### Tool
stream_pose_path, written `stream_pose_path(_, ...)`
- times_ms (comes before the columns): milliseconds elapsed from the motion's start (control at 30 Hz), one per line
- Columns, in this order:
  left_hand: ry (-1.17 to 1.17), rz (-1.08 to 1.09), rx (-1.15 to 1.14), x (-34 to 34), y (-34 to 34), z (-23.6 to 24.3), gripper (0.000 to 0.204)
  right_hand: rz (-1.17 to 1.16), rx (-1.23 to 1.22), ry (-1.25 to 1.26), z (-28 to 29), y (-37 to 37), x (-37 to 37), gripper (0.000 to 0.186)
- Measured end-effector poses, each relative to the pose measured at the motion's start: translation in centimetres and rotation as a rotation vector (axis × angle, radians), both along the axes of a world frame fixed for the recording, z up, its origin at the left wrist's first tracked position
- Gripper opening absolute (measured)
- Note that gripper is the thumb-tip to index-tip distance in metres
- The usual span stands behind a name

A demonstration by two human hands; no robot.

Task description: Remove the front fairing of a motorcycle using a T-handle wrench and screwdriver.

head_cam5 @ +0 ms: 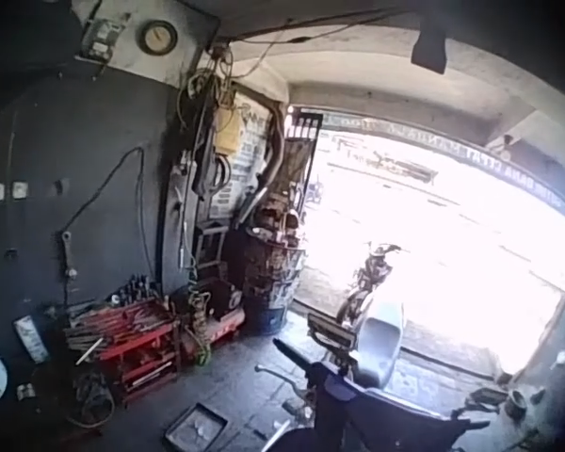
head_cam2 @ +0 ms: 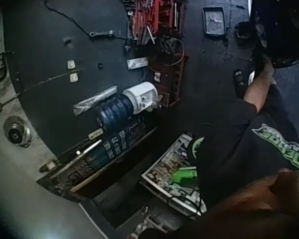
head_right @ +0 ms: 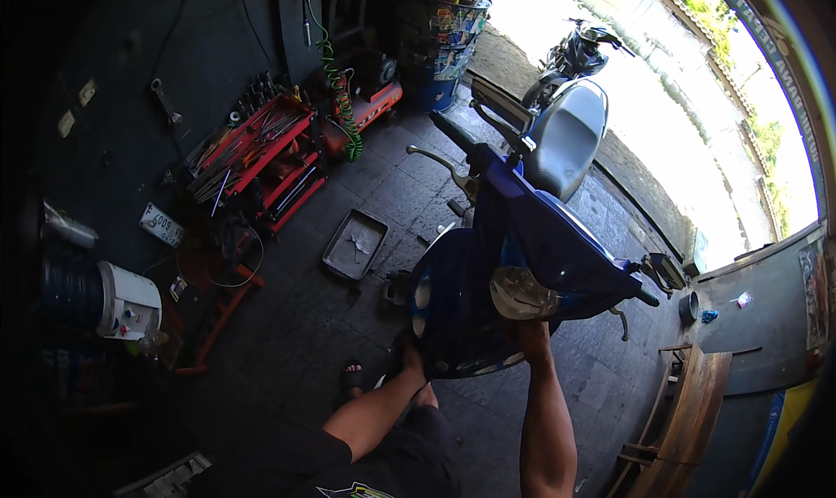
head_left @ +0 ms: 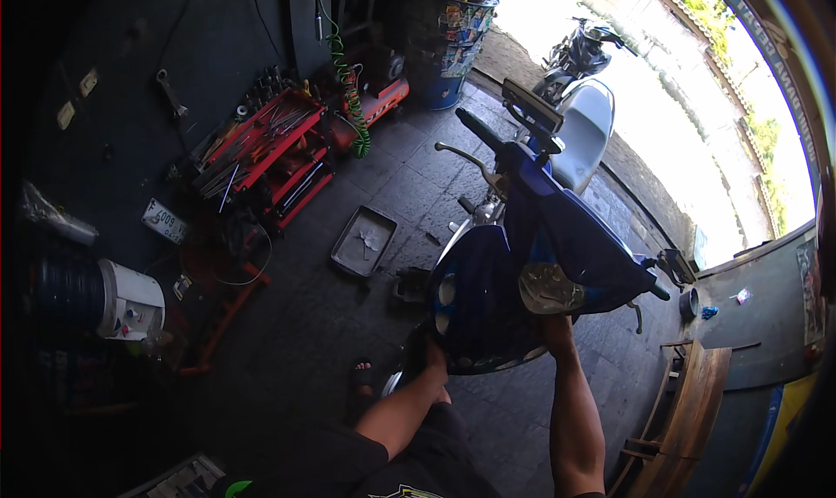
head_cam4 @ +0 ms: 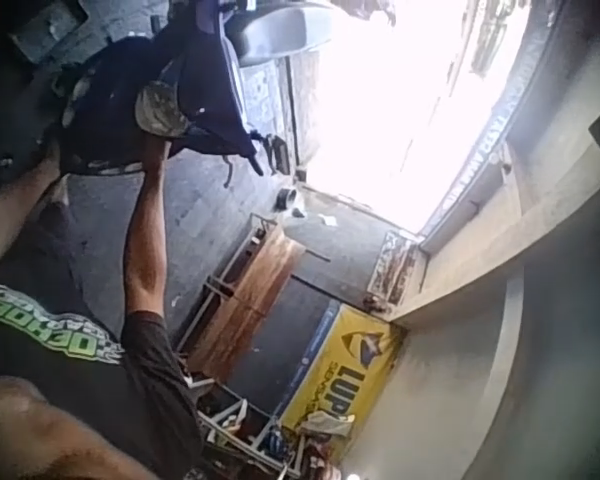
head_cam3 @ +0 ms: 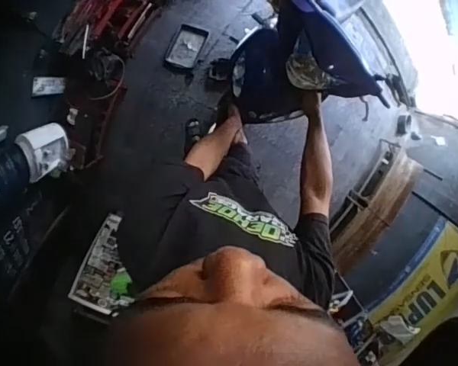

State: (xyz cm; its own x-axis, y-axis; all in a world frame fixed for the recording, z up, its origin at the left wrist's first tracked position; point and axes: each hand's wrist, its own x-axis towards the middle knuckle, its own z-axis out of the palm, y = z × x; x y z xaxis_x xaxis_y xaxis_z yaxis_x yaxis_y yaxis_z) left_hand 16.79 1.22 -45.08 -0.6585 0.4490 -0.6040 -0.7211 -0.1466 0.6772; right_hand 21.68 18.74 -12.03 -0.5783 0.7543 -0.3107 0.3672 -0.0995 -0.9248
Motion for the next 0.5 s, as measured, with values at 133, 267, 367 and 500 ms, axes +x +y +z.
stream_pose_path(133,-0.121,0.009,0.031,-0.2,-0.1,2.7,0.053,-0.013,0.027,-0.024,-0.5,0.1,0.1,0.026)
stream_pose_path(267,-0.013,0.013,-0.184,0.0,-0.8,7.5,0.054,0.017,0.068,-0.027,-0.6,0.2,0.5,0.023)
stream_pose_path(367,-0.134,0.055,-0.137,0.1,-1.7,10.4,0.057,-0.019,0.051,0.025,-0.8,0.3,0.9,0.020)
stream_pose_path(500,-0.161,0.067,-0.120,-0.4,-1.6,11.6,0.057,0.230,0.477,-0.361,-1.0,1.3,1.7,0.020)
